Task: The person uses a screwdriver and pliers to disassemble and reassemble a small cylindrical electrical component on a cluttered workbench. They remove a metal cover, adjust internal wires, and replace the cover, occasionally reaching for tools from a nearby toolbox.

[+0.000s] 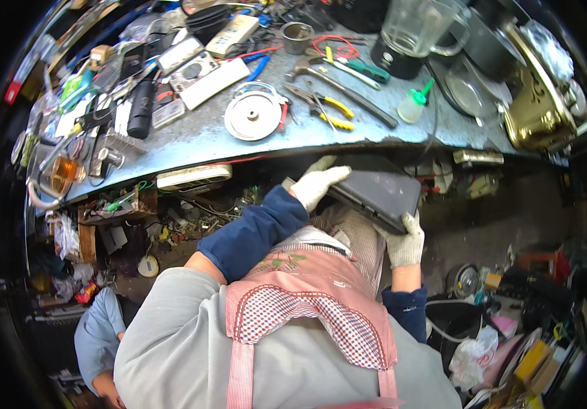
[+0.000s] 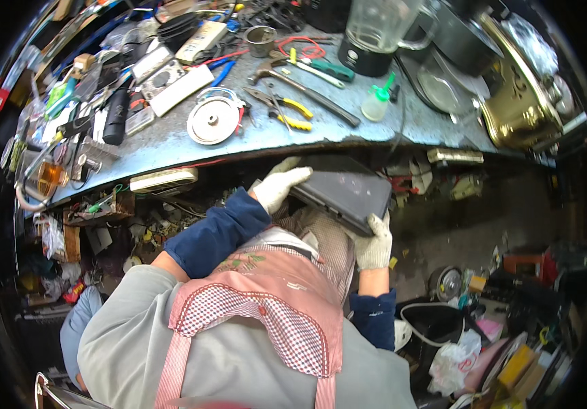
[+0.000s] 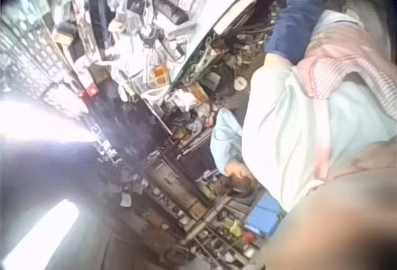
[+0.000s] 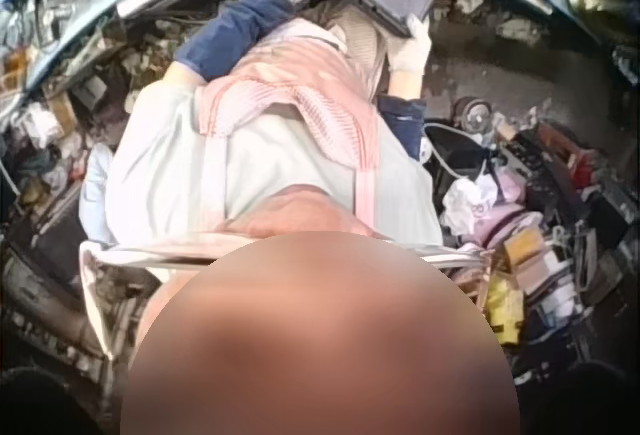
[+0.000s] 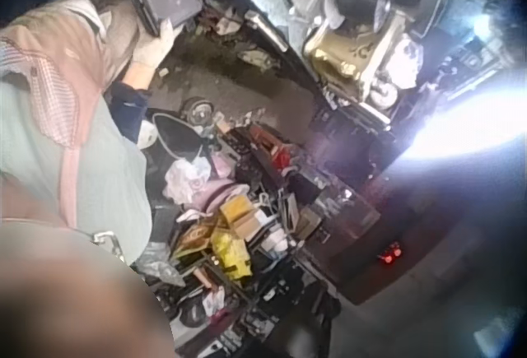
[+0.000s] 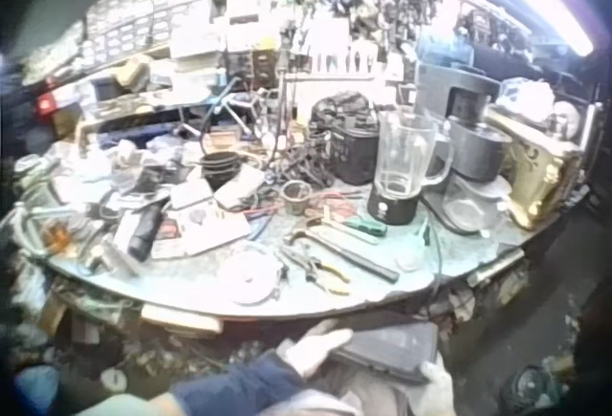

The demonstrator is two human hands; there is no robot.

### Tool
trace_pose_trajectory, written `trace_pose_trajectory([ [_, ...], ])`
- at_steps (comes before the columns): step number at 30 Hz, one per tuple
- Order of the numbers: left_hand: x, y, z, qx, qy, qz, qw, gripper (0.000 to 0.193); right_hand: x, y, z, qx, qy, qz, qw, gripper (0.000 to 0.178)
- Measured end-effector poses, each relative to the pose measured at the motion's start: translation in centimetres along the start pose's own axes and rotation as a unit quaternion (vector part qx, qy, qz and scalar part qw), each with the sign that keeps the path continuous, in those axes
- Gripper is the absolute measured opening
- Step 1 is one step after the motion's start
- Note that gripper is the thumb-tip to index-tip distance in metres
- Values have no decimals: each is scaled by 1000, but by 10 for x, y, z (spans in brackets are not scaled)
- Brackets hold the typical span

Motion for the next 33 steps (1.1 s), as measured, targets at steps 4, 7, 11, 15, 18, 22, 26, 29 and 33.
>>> trace_pose_trajectory([
  [4, 8, -3, 2, 77, 35, 156, 984, 66, 15, 19, -5, -48, 37, -72, 996, 83],
  [7, -9, -24, -18, 46, 20, 245, 968, 54, 19, 30, -29, -60, 55, -102, 991, 81],
  [11, 17, 3, 24, -48, -36, 147, 987, 42, 69, 43, -73, -90, 79, -119, 986, 76],
  [15, 22, 55, 88, 302, -94, -383, 868, 36, 85, 60, -130, 57, -80, -11, 995, 41],
  [18, 4, 150, 131, 458, 5, -541, 706, 51, 98, 27, -101, 125, -46, 295, 946, 42],
  [22, -36, 216, 115, 392, 161, -686, 592, 87, 153, -10, -52, -147, -18, 326, 934, 36],
  [26, -64, 237, 82, 287, 69, -711, 638, 87, 266, -70, -41, -542, -35, 578, 609, 43],
  [29, -77, 240, 73, 355, 98, -596, 713, 69, 293, -59, -72, -454, -30, 775, 438, 50],
  [33, -101, 240, 53, 311, 78, -228, 919, 56, 291, -50, -89, -427, -43, 809, 402, 48],
])
Point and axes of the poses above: each hand's wrist, its own z-axis away from the middle knuckle, its own x-axis out of the palm, y = z × x, the point moved 3 cm from there along -z, towards the middle knuckle, and after that the axes turned 7 degrees about z, right-handed, at the moved point
